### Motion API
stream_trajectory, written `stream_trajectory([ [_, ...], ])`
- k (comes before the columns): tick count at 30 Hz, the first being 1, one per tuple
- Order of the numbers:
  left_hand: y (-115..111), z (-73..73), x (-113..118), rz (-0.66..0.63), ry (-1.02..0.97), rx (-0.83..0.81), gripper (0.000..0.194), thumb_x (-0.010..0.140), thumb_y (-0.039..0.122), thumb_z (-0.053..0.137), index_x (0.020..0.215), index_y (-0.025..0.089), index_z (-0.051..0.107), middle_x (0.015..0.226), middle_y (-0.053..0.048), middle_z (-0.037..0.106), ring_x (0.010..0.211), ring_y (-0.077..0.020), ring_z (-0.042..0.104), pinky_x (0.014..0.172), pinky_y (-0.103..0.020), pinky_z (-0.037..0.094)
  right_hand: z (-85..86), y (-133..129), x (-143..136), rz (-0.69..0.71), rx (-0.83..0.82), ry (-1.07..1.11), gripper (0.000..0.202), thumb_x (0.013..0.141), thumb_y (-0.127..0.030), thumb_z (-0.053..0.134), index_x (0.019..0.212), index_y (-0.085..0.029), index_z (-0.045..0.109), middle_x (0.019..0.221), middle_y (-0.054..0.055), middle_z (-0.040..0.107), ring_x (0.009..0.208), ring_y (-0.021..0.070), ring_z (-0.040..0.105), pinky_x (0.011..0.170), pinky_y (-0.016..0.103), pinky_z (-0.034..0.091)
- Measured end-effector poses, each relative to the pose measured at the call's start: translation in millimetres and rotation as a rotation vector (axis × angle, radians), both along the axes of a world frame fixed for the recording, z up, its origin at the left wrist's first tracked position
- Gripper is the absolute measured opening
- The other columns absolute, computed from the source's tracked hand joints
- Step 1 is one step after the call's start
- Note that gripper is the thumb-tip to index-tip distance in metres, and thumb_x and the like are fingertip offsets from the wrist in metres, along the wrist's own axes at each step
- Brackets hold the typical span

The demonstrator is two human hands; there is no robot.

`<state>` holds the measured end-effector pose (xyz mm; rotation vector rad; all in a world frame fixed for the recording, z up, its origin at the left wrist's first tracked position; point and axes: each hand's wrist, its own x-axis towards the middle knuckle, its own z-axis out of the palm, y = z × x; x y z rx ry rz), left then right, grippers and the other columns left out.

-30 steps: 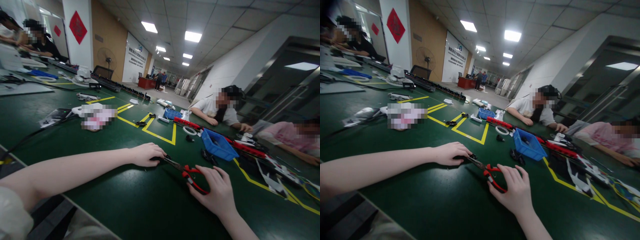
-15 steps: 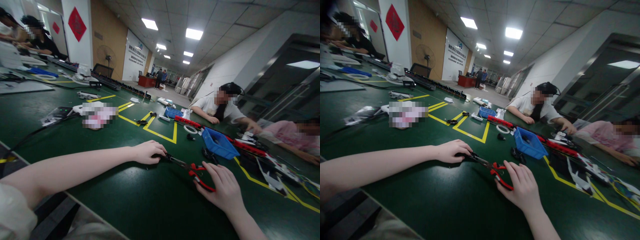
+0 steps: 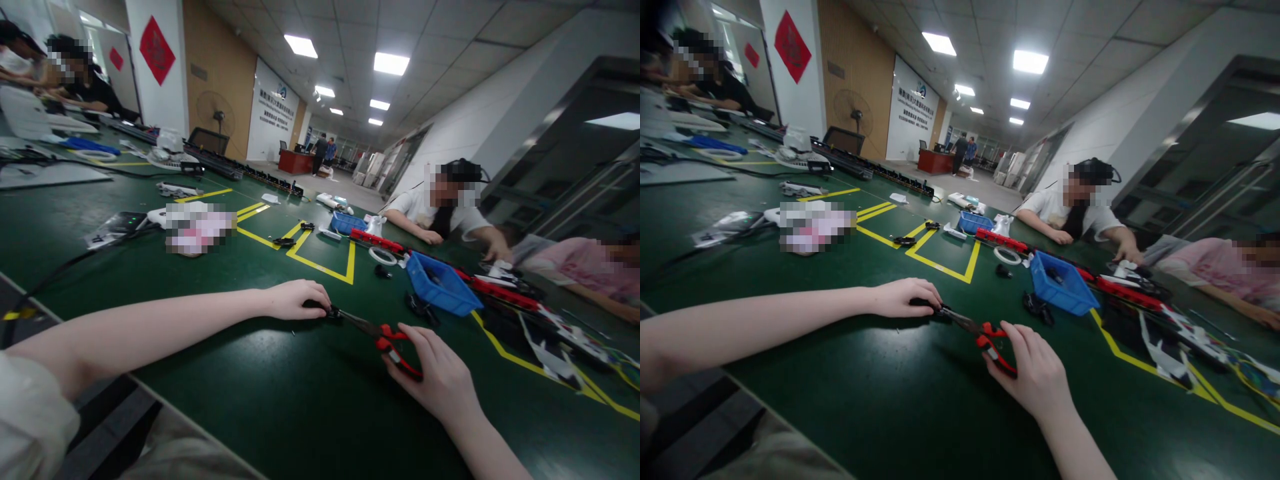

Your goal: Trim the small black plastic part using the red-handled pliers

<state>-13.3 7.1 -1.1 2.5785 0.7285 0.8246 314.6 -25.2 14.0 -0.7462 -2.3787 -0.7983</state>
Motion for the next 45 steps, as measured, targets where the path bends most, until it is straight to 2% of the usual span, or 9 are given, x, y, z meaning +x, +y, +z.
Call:
stream_trajectory([
  [3, -1, 0.5, 0, -0.006, -0.013, -0.03, 0.018, 0.09, 0.021, 0.061, 0.106, 0.017, 0.068, 0.114, -0.009, 0.066, 0.106, -0.0187, 0.063, 0.094, -0.03, 0.047, -0.4, -2, -1, 0.007, -0.01, 0.009, 0.046, 0.085, -0.043, 0.063, 0.118, -0.012, 0.056, 0.102, 0.013, 0.065, 0.086, 0.0217, 0.064, 0.075, 0.033, 0.053],
  [7, -2, 0.6, -1, -0.016, -0.013, -0.043, 0.017, 0.089, 0.019, 0.062, 0.104, 0.017, 0.069, 0.117, -0.009, 0.065, 0.108, -0.0186, 0.062, 0.096, -0.03, 0.048, -0.3, -2, -7, -0.066, -0.018, 0.004, 0.046, 0.085, -0.045, 0.062, 0.117, -0.013, 0.058, 0.103, 0.013, 0.067, 0.087, 0.0234, 0.064, 0.076, 0.035, 0.051],
  [14, -3, 0.4, -1, -0.026, 0.024, -0.007, 0.017, 0.089, 0.02, 0.062, 0.104, 0.017, 0.069, 0.121, -0.009, 0.063, 0.11, -0.0188, 0.061, 0.096, -0.029, 0.047, 0.6, -1, -15, -0.076, 0.015, -0.051, 0.04, 0.086, -0.044, 0.059, 0.112, -0.013, 0.063, 0.098, 0.013, 0.07, 0.089, 0.0258, 0.064, 0.091, 0.044, 0.042],
  [29, -5, 1.7, -1, -0.033, 0.101, 0.079, 0.023, 0.09, 0.022, 0.061, 0.112, 0.02, 0.067, 0.126, -0.008, 0.06, 0.111, -0.0203, 0.061, 0.096, -0.029, 0.047, 0.8, -4, -18, -0.073, -0.025, -0.052, 0.041, 0.087, -0.044, 0.058, 0.112, -0.012, 0.063, 0.099, 0.013, 0.07, 0.088, 0.0247, 0.064, 0.086, 0.041, 0.039],
  [45, -8, 7.4, 0, -0.053, 0.077, 0.013, 0.027, 0.09, 0.015, 0.059, 0.115, 0.022, 0.068, 0.132, -0.007, 0.06, 0.121, -0.0201, 0.056, 0.104, -0.032, 0.043, 0.3, -4, -16, -0.084, -0.038, -0.057, 0.041, 0.088, -0.043, 0.056, 0.115, -0.013, 0.062, 0.1, 0.012, 0.069, 0.09, 0.0247, 0.063, 0.085, 0.039, 0.039],
])
